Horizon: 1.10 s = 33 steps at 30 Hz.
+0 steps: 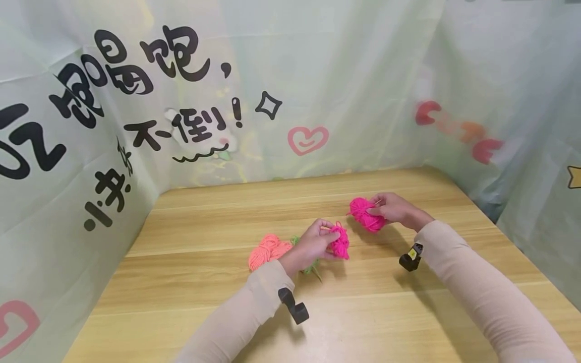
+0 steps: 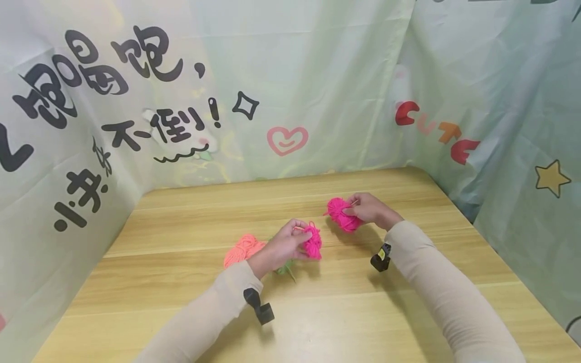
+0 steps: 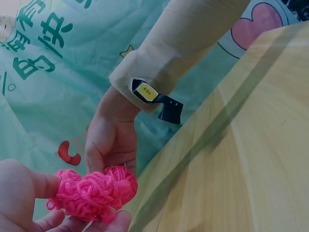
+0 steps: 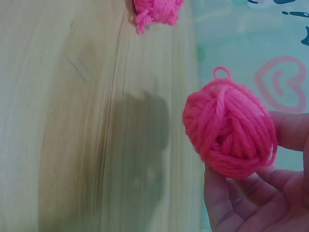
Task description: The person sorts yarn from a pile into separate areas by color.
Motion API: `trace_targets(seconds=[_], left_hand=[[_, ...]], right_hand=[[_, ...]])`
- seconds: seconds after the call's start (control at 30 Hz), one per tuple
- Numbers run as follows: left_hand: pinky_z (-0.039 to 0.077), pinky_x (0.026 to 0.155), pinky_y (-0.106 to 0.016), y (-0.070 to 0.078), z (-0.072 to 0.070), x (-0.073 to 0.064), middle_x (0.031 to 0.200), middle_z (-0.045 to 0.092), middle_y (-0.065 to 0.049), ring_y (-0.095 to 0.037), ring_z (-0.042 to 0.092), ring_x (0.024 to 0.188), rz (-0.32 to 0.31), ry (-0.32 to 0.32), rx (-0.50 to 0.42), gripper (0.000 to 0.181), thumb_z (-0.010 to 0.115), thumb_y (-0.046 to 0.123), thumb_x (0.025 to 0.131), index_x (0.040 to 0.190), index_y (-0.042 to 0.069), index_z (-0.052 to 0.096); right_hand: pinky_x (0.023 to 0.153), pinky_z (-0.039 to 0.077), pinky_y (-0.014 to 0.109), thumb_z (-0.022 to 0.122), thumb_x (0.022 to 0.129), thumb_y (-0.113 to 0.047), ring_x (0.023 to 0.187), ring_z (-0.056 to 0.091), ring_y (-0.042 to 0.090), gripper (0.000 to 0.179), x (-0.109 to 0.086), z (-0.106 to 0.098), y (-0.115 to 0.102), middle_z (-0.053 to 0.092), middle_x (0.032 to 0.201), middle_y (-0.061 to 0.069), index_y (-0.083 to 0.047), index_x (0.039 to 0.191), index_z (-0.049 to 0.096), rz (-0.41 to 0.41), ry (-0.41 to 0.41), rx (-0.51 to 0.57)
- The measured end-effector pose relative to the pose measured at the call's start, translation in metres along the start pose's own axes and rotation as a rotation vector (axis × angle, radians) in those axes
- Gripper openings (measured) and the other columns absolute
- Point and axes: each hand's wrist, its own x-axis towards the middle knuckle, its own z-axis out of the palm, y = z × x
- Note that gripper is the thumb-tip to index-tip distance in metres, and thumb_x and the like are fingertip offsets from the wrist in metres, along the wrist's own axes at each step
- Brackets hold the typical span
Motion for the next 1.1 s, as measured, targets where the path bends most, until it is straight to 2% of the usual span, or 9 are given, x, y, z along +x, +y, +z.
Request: trace_targets(seconds=[0.2, 0.43, 0.67, 0.87, 0.97, 1.1], left_hand=[[0.055, 0.081, -0.051, 0.003, 0.0, 0.007, 0.106, 0.063, -0.014, -0.027, 0.068, 0.085, -0.01, -0.002, -0.001, 0.021, 0.054, 0.008, 0.1, 0.119, 0.005, 0.044], [0.056, 0.079, -0.045, 0.002, 0.001, 0.022, 0.107, 0.062, -0.015, -0.027, 0.066, 0.091, -0.012, 0.036, -0.011, 0.021, 0.055, 0.011, 0.099, 0.117, 0.003, 0.046], [0.056, 0.08, -0.043, 0.004, 0.007, 0.032, 0.108, 0.061, -0.014, -0.025, 0.065, 0.091, -0.045, 0.054, -0.046, 0.022, 0.055, 0.013, 0.099, 0.118, 0.005, 0.046], [0.055, 0.082, -0.049, 0.003, 0.011, 0.04, 0.104, 0.062, -0.015, -0.025, 0.066, 0.08, -0.069, 0.051, -0.115, 0.02, 0.057, 0.014, 0.099, 0.115, 0.007, 0.046], [0.054, 0.083, -0.049, 0.002, 0.013, 0.044, 0.101, 0.062, -0.015, -0.024, 0.064, 0.074, -0.073, 0.06, -0.107, 0.019, 0.057, 0.015, 0.099, 0.114, 0.008, 0.047], [0.053, 0.087, -0.048, 0.0, 0.013, 0.049, 0.099, 0.062, -0.013, -0.023, 0.065, 0.077, -0.064, 0.087, -0.067, 0.018, 0.056, 0.015, 0.099, 0.113, 0.008, 0.047]], right_hand=[[0.07, 0.057, 0.033, 0.054, 0.097, -0.007, 0.079, 0.059, 0.017, 0.035, 0.001, -0.006, 0.001, 0.05, 0.107, 0.021, 0.014, 0.123, 0.043, -0.001, 0.009, 0.006], [0.069, 0.057, 0.032, 0.055, 0.097, -0.007, 0.076, 0.058, 0.015, 0.035, 0.002, -0.01, 0.004, 0.051, 0.103, 0.018, 0.013, 0.122, 0.043, 0.011, 0.025, 0.01], [0.071, 0.056, 0.032, 0.055, 0.097, -0.008, 0.078, 0.058, 0.015, 0.034, 0.003, -0.01, 0.008, 0.052, 0.102, 0.016, 0.013, 0.121, 0.043, 0.024, 0.03, 0.022], [0.073, 0.055, 0.032, 0.056, 0.096, -0.01, 0.081, 0.058, 0.016, 0.037, 0.003, -0.014, 0.015, 0.052, 0.104, 0.017, 0.013, 0.123, 0.042, 0.039, 0.038, 0.016], [0.073, 0.055, 0.031, 0.055, 0.097, -0.01, 0.081, 0.057, 0.016, 0.037, 0.004, -0.017, 0.019, 0.052, 0.103, 0.017, 0.013, 0.123, 0.041, 0.047, 0.042, 0.023], [0.072, 0.056, 0.031, 0.055, 0.097, -0.009, 0.08, 0.058, 0.014, 0.035, 0.006, -0.02, 0.024, 0.053, 0.099, 0.014, 0.013, 0.122, 0.041, 0.052, 0.044, 0.041]])
